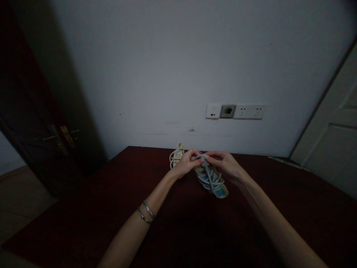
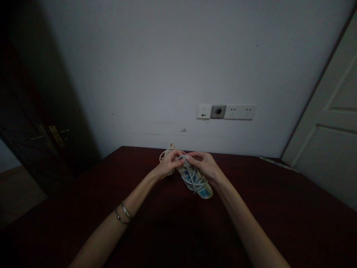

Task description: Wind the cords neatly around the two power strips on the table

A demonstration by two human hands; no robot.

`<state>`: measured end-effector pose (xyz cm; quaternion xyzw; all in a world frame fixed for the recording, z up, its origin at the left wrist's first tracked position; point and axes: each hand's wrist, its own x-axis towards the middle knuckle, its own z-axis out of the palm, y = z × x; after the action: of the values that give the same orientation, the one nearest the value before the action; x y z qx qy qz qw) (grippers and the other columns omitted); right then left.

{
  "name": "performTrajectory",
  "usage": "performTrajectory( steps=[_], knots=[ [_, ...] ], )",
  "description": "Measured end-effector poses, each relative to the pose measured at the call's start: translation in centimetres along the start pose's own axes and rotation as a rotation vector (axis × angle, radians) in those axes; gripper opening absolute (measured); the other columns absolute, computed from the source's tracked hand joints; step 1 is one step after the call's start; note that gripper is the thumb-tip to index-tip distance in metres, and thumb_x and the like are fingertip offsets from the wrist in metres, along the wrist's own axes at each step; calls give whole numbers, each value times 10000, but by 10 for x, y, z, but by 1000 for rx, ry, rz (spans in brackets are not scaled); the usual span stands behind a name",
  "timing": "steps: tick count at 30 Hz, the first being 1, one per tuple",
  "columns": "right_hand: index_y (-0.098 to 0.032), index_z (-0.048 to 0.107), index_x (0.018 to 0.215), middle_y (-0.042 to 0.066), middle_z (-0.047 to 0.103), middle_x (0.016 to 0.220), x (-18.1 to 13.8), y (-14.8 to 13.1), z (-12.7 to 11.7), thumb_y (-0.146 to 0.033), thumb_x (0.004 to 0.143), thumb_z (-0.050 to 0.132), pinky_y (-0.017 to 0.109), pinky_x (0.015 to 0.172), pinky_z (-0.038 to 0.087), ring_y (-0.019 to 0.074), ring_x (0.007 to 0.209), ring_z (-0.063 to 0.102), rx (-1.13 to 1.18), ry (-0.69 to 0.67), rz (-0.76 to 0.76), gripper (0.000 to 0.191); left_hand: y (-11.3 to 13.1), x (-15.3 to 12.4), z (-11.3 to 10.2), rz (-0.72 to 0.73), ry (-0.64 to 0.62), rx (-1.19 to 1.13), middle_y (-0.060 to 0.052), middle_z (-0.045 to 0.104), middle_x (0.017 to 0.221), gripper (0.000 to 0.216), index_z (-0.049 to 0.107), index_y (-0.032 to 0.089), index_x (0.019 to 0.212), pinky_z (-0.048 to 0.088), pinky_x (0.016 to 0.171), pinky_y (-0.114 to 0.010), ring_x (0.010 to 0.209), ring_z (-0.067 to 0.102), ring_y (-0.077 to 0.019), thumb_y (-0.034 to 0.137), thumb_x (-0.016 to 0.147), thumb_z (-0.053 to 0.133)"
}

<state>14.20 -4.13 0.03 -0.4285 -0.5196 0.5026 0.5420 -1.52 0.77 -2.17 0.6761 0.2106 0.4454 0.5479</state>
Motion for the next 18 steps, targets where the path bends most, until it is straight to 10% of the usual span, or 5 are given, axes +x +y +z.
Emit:
performTrajectory(
  steps=[18],
  knots=[
    [-151, 653, 718, 34, 648, 664, -5, -4, 3, -306, 541, 749, 295, 592, 447, 154, 597, 571, -244, 2, -96, 254, 0, -1, -5, -76, -91, -3, -15, 544, 773, 385, 531, 121, 744, 384, 670, -255, 695, 506, -86, 327, 548, 790]
  ],
)
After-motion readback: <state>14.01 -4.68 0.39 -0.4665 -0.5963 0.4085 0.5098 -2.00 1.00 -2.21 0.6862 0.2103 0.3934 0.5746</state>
